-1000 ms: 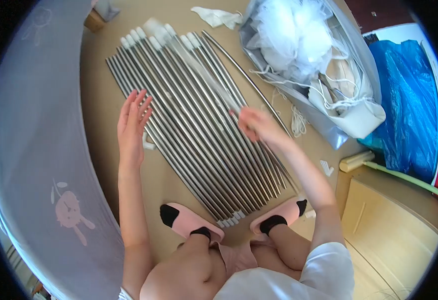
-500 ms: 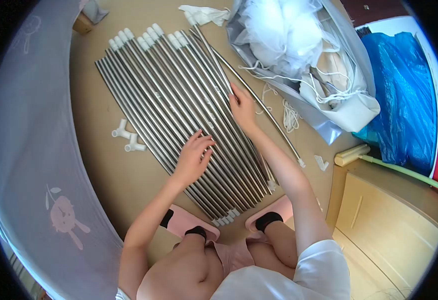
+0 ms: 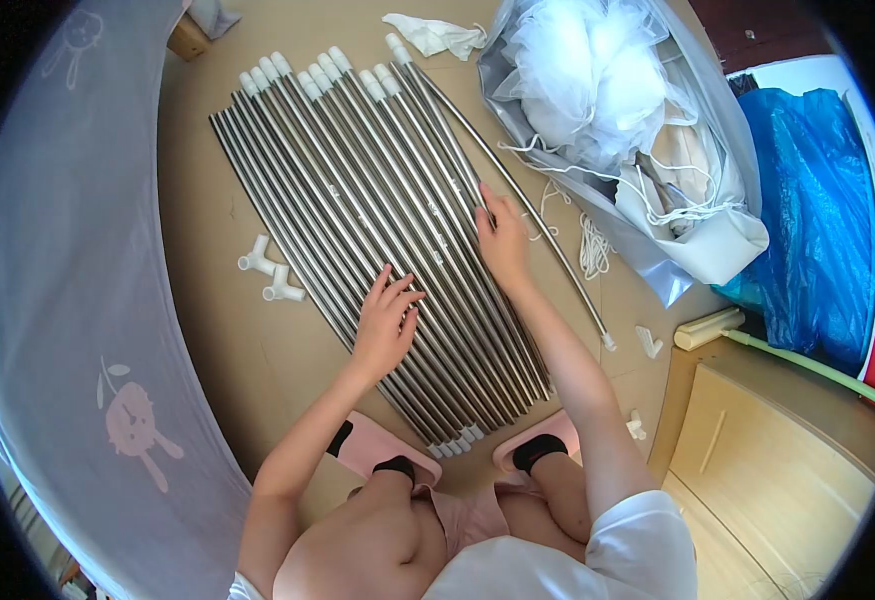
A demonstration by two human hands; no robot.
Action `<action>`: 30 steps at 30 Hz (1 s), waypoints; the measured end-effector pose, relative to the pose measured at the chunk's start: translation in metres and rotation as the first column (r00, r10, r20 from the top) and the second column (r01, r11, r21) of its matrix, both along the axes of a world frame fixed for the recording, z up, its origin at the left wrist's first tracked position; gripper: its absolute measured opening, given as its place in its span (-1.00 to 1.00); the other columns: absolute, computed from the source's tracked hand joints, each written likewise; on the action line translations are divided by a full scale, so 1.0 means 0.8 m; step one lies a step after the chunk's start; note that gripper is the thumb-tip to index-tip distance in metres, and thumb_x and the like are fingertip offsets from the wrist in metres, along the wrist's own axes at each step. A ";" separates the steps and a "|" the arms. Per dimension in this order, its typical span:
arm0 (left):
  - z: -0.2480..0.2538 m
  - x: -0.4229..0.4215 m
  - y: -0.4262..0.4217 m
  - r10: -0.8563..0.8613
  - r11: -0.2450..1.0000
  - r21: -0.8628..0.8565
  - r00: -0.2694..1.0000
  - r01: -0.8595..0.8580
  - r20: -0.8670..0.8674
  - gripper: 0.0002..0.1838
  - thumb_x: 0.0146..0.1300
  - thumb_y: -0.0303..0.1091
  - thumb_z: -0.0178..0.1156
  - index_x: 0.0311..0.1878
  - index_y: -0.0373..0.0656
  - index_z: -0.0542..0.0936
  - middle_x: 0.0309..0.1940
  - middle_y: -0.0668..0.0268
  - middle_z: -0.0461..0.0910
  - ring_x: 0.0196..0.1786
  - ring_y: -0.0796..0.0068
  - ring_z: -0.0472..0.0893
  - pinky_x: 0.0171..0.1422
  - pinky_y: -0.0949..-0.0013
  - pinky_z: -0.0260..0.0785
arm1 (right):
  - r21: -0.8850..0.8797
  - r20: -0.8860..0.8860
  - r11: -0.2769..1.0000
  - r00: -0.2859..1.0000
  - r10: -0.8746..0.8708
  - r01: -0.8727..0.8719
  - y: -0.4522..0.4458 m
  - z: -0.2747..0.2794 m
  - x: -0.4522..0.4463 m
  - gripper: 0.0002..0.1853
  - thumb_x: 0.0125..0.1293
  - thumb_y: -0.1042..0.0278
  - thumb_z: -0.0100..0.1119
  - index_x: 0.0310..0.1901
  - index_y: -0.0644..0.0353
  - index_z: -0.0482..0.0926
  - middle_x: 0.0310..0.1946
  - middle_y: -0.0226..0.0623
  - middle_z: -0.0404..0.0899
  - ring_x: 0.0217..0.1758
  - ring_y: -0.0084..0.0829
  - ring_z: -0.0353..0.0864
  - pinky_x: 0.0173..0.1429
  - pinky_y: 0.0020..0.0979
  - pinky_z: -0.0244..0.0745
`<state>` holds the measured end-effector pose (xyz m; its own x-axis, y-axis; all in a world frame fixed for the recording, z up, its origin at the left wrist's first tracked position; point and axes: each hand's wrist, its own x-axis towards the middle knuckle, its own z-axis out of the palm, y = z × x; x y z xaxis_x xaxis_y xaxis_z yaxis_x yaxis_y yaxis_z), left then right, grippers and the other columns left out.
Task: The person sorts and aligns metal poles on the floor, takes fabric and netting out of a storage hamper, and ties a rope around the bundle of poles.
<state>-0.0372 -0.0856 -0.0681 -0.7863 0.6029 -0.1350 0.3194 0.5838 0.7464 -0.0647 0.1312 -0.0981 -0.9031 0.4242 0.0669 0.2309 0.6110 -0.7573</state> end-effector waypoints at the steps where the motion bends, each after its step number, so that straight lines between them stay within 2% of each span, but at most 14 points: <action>1: -0.002 0.001 -0.001 -0.002 1.000 0.006 1.000 0.002 -0.001 -0.80 0.17 -0.46 0.02 -0.13 -0.15 0.51 0.11 0.21 0.35 0.34 0.02 0.04 0.27 0.06 0.08 | 0.053 0.044 0.999 0.999 -0.004 0.002 0.006 0.003 0.001 -0.64 0.18 0.45 0.02 0.05 0.17 0.43 -0.35 -0.16 0.41 -0.35 -0.26 0.43 -0.23 -0.40 0.33; 8: -0.006 0.004 -0.001 -0.023 1.000 -0.003 0.999 0.023 -0.048 -0.80 0.15 -0.46 0.03 -0.15 -0.17 0.52 0.12 0.20 0.34 0.33 0.01 0.06 0.30 0.04 0.03 | 0.128 0.050 0.991 0.998 -0.029 0.023 0.036 -0.011 0.003 -0.64 0.12 0.42 0.07 0.01 0.07 0.48 -0.33 -0.23 0.40 -0.29 -0.26 0.42 -0.18 -0.33 0.34; 10: -0.005 0.003 -0.001 -0.029 1.000 0.002 0.998 0.030 -0.048 -0.80 0.15 -0.46 0.03 -0.15 -0.17 0.52 0.12 0.20 0.33 0.33 0.01 0.05 0.29 0.03 0.04 | 0.402 -0.028 0.915 0.999 0.029 -0.015 0.041 -0.010 0.005 -0.66 0.09 0.40 0.10 -0.04 0.06 0.51 -0.26 -0.26 0.39 -0.18 -0.25 0.37 -0.11 -0.30 0.30; 12: -0.004 0.003 -0.002 -0.030 1.000 0.000 0.999 0.030 -0.031 -0.81 0.15 -0.47 0.02 -0.15 -0.18 0.52 0.12 0.20 0.33 0.33 0.00 0.04 0.28 0.03 0.04 | 0.432 0.037 0.901 0.999 0.033 -0.046 0.048 -0.007 0.009 -0.63 0.08 0.32 0.13 -0.01 0.07 0.48 -0.16 -0.25 0.35 -0.09 -0.20 0.32 -0.06 -0.23 0.26; 14: -0.006 0.004 -0.002 -0.030 1.000 0.007 0.999 0.031 -0.045 -0.81 0.15 -0.48 0.02 -0.16 -0.18 0.51 0.12 0.20 0.34 0.32 -0.02 0.05 0.28 0.03 0.05 | 0.596 0.061 0.803 0.998 -0.007 -0.030 0.061 -0.001 0.012 -0.52 0.10 0.18 0.13 0.09 0.07 0.39 -0.13 -0.16 0.34 -0.07 -0.20 0.32 -0.03 -0.25 0.26; 18: -0.009 0.008 -0.004 0.014 0.999 -0.032 0.992 -0.018 -0.125 -0.75 0.09 -0.48 0.08 -0.11 -0.12 0.49 0.17 0.15 0.25 0.32 -0.07 0.00 0.31 0.01 -0.06 | 0.422 0.192 0.902 0.981 0.007 -0.089 0.110 -0.019 0.009 -0.46 0.12 0.05 0.10 0.10 0.16 0.33 -0.03 -0.04 0.32 0.02 -0.05 0.33 0.10 -0.22 0.24; 19: -0.009 0.008 -0.006 0.047 0.998 -0.043 0.984 -0.055 -0.172 -0.70 0.09 -0.48 0.08 -0.05 -0.11 0.45 0.19 0.13 0.20 0.33 -0.06 -0.01 0.32 0.02 -0.09 | 0.233 0.386 0.963 0.922 0.040 -0.139 0.113 0.001 0.006 -0.46 0.13 0.05 0.07 0.07 0.22 0.32 0.14 0.02 0.19 0.13 0.11 0.24 0.19 -0.10 0.18; 21: -0.008 0.011 -0.014 0.075 0.995 -0.054 0.974 -0.089 -0.214 -0.65 0.08 -0.48 0.08 0.00 -0.09 0.42 0.21 0.11 0.16 0.33 -0.04 -0.03 0.33 0.04 -0.12 | 0.186 0.429 0.965 0.899 0.088 -0.183 0.127 0.002 0.006 -0.46 0.13 0.05 0.07 0.07 0.22 0.32 0.13 0.01 0.21 0.12 0.08 0.26 0.18 -0.11 0.20; 23: -0.007 0.016 -0.028 0.306 0.950 0.004 0.926 -0.313 -0.220 -0.51 0.06 -0.50 0.08 0.13 -0.09 0.31 0.24 0.07 0.08 0.34 0.00 -0.04 0.34 0.05 -0.16 | 0.104 0.478 0.969 0.866 0.148 -0.223 0.133 0.006 0.007 -0.49 0.14 0.07 0.06 0.05 0.22 0.33 0.11 0.00 0.23 0.11 0.02 0.29 0.13 -0.16 0.25; 24: -0.012 0.020 -0.039 0.304 0.950 0.003 0.927 -0.311 -0.219 -0.51 0.06 -0.50 0.08 0.13 -0.09 0.31 0.24 0.07 0.08 0.34 0.00 -0.04 0.34 0.05 -0.16 | 0.103 0.479 0.970 0.866 0.146 -0.221 0.135 0.008 0.011 -0.49 0.14 0.07 0.06 0.05 0.22 0.33 0.11 0.00 0.23 0.11 0.02 0.29 0.13 -0.16 0.25; 26: -0.024 0.029 -0.059 0.554 0.829 0.119 0.832 -0.546 -0.037 -0.40 0.08 -0.50 0.06 0.23 -0.13 0.16 0.27 0.06 0.01 0.35 0.07 -0.05 0.36 0.07 -0.17 | 0.351 0.276 0.899 0.947 0.166 -0.260 0.133 0.026 0.021 -0.55 0.15 0.09 0.06 -0.04 0.27 0.39 0.01 0.02 0.33 0.04 -0.02 0.36 0.06 -0.17 0.30; 27: -0.025 0.035 -0.065 0.552 0.830 0.116 0.833 -0.546 -0.030 -0.40 0.08 -0.50 0.06 0.23 -0.13 0.16 0.27 0.06 0.01 0.35 0.07 -0.05 0.36 0.07 -0.17 | 0.350 0.283 0.900 0.945 0.164 -0.261 0.136 0.037 0.021 -0.55 0.15 0.09 0.06 -0.04 0.27 0.39 0.01 0.02 0.33 0.04 -0.02 0.36 0.06 -0.17 0.30; 29: -0.018 0.038 -0.073 0.703 0.559 0.109 0.539 -0.822 0.464 -0.35 0.14 -0.46 0.03 0.29 -0.17 0.03 0.27 0.10 0.01 0.33 0.17 0.01 0.36 0.15 -0.13 | 0.138 0.504 0.943 0.841 0.196 -0.303 0.141 0.053 0.023 -0.61 0.14 0.14 0.06 -0.13 0.30 0.42 -0.15 0.01 0.45 -0.07 -0.03 0.43 -0.03 -0.17 0.34; 30: -0.018 0.037 -0.077 0.703 0.558 0.108 0.538 -0.823 0.465 -0.35 0.14 -0.46 0.03 0.29 -0.17 0.03 0.27 0.10 0.01 0.33 0.17 0.01 0.36 0.15 -0.13 | 0.138 0.505 0.943 0.840 0.196 -0.303 0.142 0.049 0.026 -0.61 0.14 0.14 0.06 -0.13 0.30 0.42 -0.15 0.01 0.45 -0.07 -0.03 0.43 -0.03 -0.17 0.34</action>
<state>-0.0075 -0.1470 -0.0822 -0.8942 -0.1566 -0.4193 -0.4455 0.2219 0.8673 -0.0442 0.2444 -0.0590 -0.9176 0.2050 -0.3407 0.3492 0.8252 -0.4440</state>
